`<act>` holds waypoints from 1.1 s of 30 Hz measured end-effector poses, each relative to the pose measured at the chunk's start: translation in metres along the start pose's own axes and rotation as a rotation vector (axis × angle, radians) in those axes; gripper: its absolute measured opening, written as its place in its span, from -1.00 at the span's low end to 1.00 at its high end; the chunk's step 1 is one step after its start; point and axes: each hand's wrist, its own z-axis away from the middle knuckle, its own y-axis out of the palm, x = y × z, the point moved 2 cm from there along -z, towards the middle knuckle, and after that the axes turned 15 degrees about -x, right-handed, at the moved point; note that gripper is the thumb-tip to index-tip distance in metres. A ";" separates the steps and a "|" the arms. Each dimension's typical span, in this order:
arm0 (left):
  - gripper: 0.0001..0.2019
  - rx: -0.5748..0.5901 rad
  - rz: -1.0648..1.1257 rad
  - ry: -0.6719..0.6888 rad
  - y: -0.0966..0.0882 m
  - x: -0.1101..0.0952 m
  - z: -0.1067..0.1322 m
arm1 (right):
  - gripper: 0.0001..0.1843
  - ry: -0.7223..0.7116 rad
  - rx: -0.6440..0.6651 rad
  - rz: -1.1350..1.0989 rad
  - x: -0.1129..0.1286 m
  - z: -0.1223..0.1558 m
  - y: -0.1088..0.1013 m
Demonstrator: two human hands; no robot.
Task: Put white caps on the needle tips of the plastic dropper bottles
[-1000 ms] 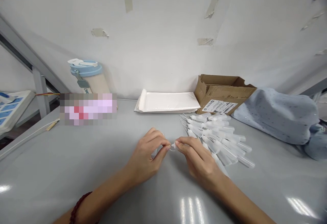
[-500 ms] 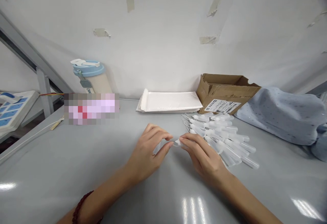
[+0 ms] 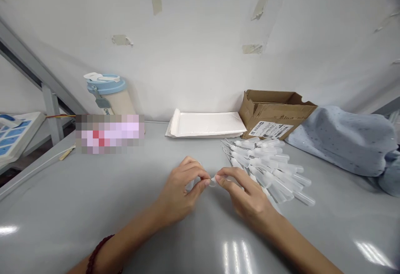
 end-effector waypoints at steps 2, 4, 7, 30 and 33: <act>-0.85 0.038 0.005 -0.070 0.000 0.001 -0.001 | -0.68 -0.002 -0.001 0.001 0.000 -0.001 0.000; -0.84 0.076 -0.016 -0.134 -0.002 0.002 -0.003 | -0.65 0.006 0.005 0.002 0.000 -0.001 0.001; -0.90 0.106 -0.055 -0.186 -0.005 0.004 -0.007 | -0.60 0.065 0.024 -0.005 -0.004 0.000 0.002; -0.74 0.198 -0.001 -0.498 -0.014 0.006 -0.014 | -0.68 0.189 0.075 -0.081 -0.007 0.000 0.005; -0.74 0.047 -0.106 -0.539 -0.031 0.010 -0.024 | -0.71 0.262 0.032 0.014 -0.017 -0.002 0.001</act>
